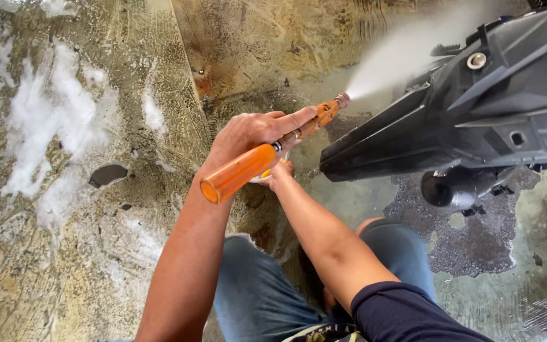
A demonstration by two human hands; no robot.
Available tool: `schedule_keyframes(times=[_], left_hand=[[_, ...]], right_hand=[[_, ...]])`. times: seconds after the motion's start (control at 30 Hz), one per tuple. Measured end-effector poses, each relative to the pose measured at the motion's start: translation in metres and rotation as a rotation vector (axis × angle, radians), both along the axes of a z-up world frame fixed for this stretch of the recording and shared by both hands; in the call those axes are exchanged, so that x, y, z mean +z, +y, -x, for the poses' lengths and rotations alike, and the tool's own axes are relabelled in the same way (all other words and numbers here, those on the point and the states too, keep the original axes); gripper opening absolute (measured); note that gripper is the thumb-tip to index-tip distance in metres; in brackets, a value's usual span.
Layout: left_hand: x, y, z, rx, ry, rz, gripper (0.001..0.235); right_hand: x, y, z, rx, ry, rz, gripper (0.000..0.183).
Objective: The person uses a pressure washer and a brush to clean the rear wheel, chain, and engine area of a motorcycle. They scrub soapy areas and rinse them with water, moving around the vehicle to reach different parts.
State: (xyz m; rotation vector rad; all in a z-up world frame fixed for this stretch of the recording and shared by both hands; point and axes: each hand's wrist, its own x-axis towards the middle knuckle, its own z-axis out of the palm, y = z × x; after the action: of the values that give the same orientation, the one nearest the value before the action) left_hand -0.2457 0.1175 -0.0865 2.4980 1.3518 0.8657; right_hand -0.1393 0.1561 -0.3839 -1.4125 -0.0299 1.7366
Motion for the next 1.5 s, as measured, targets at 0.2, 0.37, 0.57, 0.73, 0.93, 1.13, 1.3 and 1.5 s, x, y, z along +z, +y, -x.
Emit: schedule_keyframes(times=[0.2, 0.37, 0.57, 0.73, 0.93, 1.13, 1.3, 1.5], left_hand=[[-0.010, 0.055, 0.007, -0.061, -0.041, -0.001, 0.062], [0.006, 0.098, -0.004, -0.057, -0.114, 0.036, 0.060], [0.057, 0.129, -0.034, -0.193, -0.150, 0.061, 0.054], [0.084, 0.139, -0.018, -0.181, 0.056, 0.128, 0.062], [0.047, 0.157, 0.023, -0.285, 0.089, 0.080, 0.070], [0.009, 0.202, 0.016, -0.492, -0.007, 0.059, 0.062], [-0.005, 0.240, 0.011, -0.542, -0.147, 0.109, 0.058], [-0.027, 0.275, 0.002, -0.723, -0.230, 0.164, 0.088]], right_hand=[[0.022, 0.051, 0.002, -0.238, 0.059, 0.090, 0.046], [0.024, 0.092, -0.003, -0.260, 0.069, 0.054, 0.049], [0.039, 0.120, 0.018, -0.255, 0.138, 0.082, 0.052], [0.050, 0.127, 0.033, -0.198, 0.154, 0.102, 0.055], [0.019, 0.147, 0.050, -0.214, 0.186, 0.041, 0.058], [-0.003, 0.181, 0.046, -0.367, 0.189, -0.028, 0.062], [-0.004, 0.215, 0.017, -0.519, 0.150, -0.110, 0.064], [-0.007, 0.207, -0.014, -0.711, -0.099, -0.115, 0.068]])
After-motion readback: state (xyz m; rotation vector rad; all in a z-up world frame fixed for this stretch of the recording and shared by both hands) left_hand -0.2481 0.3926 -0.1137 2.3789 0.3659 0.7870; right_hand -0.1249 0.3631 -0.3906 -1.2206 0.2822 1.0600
